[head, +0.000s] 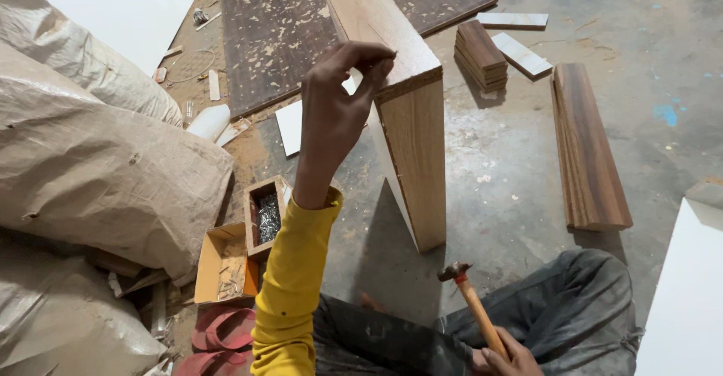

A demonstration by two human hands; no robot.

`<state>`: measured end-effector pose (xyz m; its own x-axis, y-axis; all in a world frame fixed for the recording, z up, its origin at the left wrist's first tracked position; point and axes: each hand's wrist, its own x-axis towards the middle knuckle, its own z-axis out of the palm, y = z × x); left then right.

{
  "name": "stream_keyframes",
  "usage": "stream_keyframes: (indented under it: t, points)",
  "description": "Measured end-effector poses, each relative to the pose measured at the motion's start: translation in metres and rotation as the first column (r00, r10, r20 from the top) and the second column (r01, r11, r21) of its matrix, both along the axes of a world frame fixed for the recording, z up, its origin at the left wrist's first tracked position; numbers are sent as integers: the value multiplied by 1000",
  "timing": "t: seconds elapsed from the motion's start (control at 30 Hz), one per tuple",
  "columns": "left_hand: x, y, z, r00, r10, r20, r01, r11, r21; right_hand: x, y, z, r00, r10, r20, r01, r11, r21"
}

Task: The person hammers nails into a white rectangular panel to attach a thin wooden strip along its edge. They then flip the panel and continue hammering nails along the opposite edge. The person works while sitting on the floor in a workshop.

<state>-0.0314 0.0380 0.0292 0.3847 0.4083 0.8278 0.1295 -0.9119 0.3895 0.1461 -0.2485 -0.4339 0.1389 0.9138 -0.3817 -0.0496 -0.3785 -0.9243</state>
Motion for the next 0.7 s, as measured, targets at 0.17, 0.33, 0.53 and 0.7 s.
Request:
stream_keyframes:
  t: [0.17, 0.33, 0.53, 0.7]
  points:
    - [-6, 2, 1, 998, -7, -65, 4, 999, -53, 8, 3, 2, 909, -178, -378, 112, 976, -189]
    - [-12, 3, 9, 992, -40, -121, 33, 997, -63, 21, 1, 6, 922, -240, -305, 235, 970, -55]
    - [-11, 1, 6, 993, 21, -119, -29, 997, -66, 75, 31, 97, 962, -111, 249, 59, 976, 207]
    - [-23, 8, 13, 994, 25, -105, -35, 995, -91, 102, 98, 249, 886, -254, 387, -56, 771, 634]
